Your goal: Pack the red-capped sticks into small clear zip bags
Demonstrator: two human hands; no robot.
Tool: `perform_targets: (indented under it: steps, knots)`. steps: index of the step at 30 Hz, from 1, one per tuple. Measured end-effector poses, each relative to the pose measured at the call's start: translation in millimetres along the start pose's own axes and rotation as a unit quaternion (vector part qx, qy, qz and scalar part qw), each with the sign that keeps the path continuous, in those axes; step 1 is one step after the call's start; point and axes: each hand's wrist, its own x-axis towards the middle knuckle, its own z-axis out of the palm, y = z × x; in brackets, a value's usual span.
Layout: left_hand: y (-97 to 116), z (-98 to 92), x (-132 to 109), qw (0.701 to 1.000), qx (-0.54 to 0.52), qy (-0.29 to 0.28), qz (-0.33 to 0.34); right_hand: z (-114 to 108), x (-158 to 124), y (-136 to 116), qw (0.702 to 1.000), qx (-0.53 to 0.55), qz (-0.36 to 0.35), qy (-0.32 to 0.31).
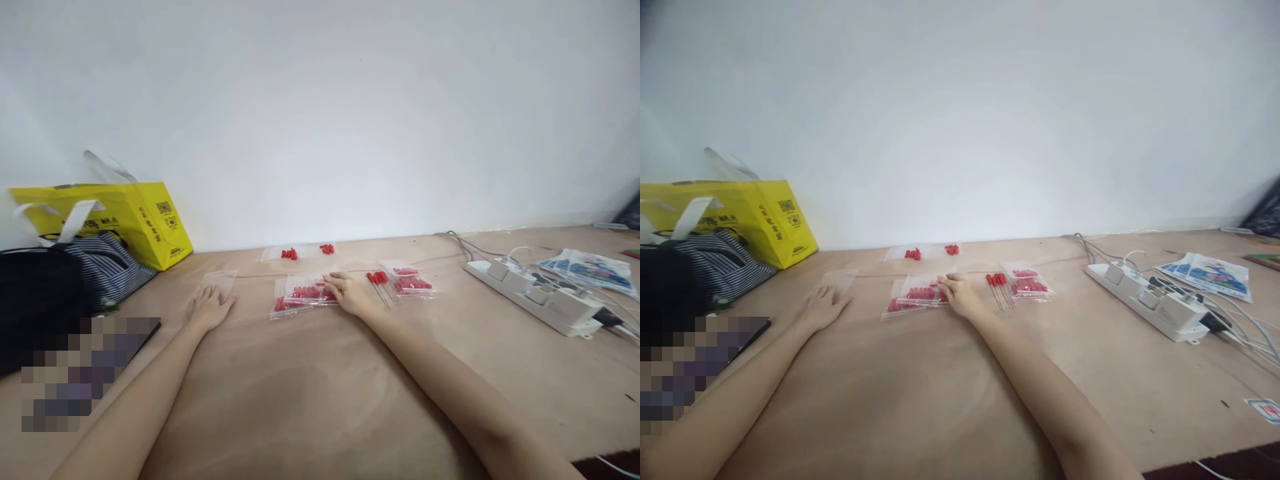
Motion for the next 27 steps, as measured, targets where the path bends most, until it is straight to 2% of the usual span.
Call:
perform_targets:
  steps: [3, 5, 8, 12, 17, 19, 21, 24, 27]
  knots:
    - [-5, 4.3, 5, 0.999, 0.009, -0.049, -0.002, -1, -7, -4, 0.993, -0.095, -0.035, -0.054]
    - [-7, 5.7, 5, 0.998, 0.013, -0.063, -0.002, -10, -13, -4, 0.989, -0.141, -0.028, -0.045]
    - [-8, 4.9, -2, 0.997, 0.017, -0.077, 0.008, -26, -21, 3, 0.977, -0.213, 0.017, -0.012]
    - [-9, -2.6, -25, 0.995, 0.016, -0.095, 0.032, -41, -29, 17, 0.943, -0.309, 0.121, -0.014]
    - [-15, -17.7, -76, 0.989, 0.013, -0.109, 0.095, -48, -34, 24, 0.918, -0.312, 0.240, -0.046]
    - [-22, -25.1, -103, 0.988, 0.002, -0.088, 0.126, -49, -34, 24, 0.914, -0.304, 0.262, -0.059]
    - [-31, -34.3, -131, 0.981, -0.025, -0.052, 0.185, -49, -33, 24, 0.912, -0.299, 0.273, -0.063]
    - [-39, -52.2, -170, 0.947, -0.059, -0.022, 0.314, -47, -30, 26, 0.910, -0.293, 0.288, -0.057]
    - [-29, -70.7, -193, 0.910, -0.069, -0.038, 0.407, -42, -28, 28, 0.906, -0.288, 0.308, -0.045]
